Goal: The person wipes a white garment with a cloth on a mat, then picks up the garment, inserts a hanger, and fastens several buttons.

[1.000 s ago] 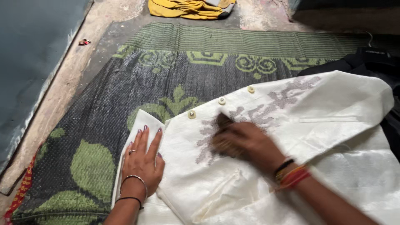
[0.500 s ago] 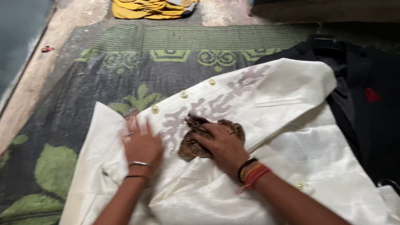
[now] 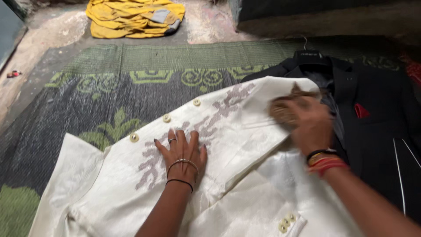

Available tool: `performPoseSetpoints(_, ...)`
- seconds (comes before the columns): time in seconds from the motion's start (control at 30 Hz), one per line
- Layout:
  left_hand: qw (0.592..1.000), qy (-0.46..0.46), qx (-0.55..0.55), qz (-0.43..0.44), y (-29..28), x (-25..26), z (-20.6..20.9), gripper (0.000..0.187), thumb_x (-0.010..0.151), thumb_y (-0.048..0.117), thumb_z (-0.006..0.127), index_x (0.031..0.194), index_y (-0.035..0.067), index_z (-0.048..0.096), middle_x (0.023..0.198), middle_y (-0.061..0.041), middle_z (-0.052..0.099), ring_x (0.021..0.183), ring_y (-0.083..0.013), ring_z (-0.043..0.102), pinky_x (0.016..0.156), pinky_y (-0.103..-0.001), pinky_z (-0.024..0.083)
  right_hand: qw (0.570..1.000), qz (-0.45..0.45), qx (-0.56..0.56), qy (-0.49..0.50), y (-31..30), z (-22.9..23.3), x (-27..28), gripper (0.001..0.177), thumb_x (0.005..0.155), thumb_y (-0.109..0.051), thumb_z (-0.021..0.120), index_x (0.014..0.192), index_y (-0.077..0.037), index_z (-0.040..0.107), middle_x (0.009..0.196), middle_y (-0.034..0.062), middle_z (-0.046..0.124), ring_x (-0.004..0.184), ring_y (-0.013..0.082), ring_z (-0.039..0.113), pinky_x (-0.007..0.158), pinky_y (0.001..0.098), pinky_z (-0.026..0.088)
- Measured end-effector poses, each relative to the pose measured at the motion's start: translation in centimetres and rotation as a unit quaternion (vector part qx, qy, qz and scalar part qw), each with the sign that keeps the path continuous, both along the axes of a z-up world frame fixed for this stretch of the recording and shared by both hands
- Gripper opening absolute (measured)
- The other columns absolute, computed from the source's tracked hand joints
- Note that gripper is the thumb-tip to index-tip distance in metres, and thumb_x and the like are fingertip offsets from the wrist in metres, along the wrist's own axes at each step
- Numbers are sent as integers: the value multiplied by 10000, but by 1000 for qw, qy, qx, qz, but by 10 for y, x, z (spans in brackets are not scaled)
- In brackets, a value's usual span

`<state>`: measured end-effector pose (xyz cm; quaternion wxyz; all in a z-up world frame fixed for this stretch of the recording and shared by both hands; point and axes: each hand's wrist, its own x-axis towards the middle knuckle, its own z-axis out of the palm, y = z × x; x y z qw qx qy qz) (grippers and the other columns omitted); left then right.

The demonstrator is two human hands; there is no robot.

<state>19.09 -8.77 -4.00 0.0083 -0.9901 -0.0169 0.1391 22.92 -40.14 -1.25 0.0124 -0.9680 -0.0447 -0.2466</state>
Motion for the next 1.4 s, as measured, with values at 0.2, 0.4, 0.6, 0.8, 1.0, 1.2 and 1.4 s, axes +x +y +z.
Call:
performPoseSetpoints(0.2,987,-142,-75,26,-1,9,-21,789,815,547,560,1551,380,332,1712,-68,164,1514,-339,103,1123,-729,67,932,362,29,18,145,-50,8,381,824,-124,671,1185,-231,731,1248,122,687,1184,335,649,971,501,481)
performPoseSetpoints(0.4,989,-116,-83,37,-3,14,-14,795,850,462,502,1603,381,262,1695,-85,135,1562,-354,65,1132,-712,41,959,279,-29,26,69,-45,69,339,899,-95,660,1209,-208,739,1302,64,688,1178,249,650,990,398,532)
performPoseSetpoints(0.6,989,-110,-91,40,-4,14,-11,809,827,461,503,1592,383,254,1700,-86,126,1547,-352,57,1108,-709,48,988,130,49,-62,71,-25,64,368,837,-72,698,1192,-161,734,1294,75,688,1184,298,648,913,442,536)
performPoseSetpoints(0.8,999,-2,-7,48,-5,16,-5,434,945,515,467,1330,317,494,1759,-63,102,1616,-323,45,1206,-687,61,939,343,10,-38,141,-40,78,284,891,-62,670,1161,-121,735,1214,82,684,1142,284,648,981,446,522)
performPoseSetpoints(1.0,997,26,-34,56,-8,28,2,816,862,508,473,1604,439,141,1721,-47,20,1566,-329,-26,1137,-704,21,956,283,-35,-65,43,-32,108,326,852,-65,645,1168,-64,723,1230,112,683,1083,299,656,905,446,529)
performPoseSetpoints(1.2,995,82,-25,58,-6,33,3,820,891,515,445,1616,444,69,1725,-57,-55,1527,-314,-86,1150,-702,-31,959,-252,130,-18,-26,-44,130,257,814,12,667,1053,-43,744,1143,150,682,1009,360,632,884,460,530)
performPoseSetpoints(1.4,989,137,19,46,-6,39,4,786,930,541,433,1602,402,51,1689,-95,-61,1549,-355,-90,1137,-728,-3,974,187,55,-114,53,-29,70,376,850,-15,631,1187,-151,729,1188,106,696,1120,301,655,997,474,516)
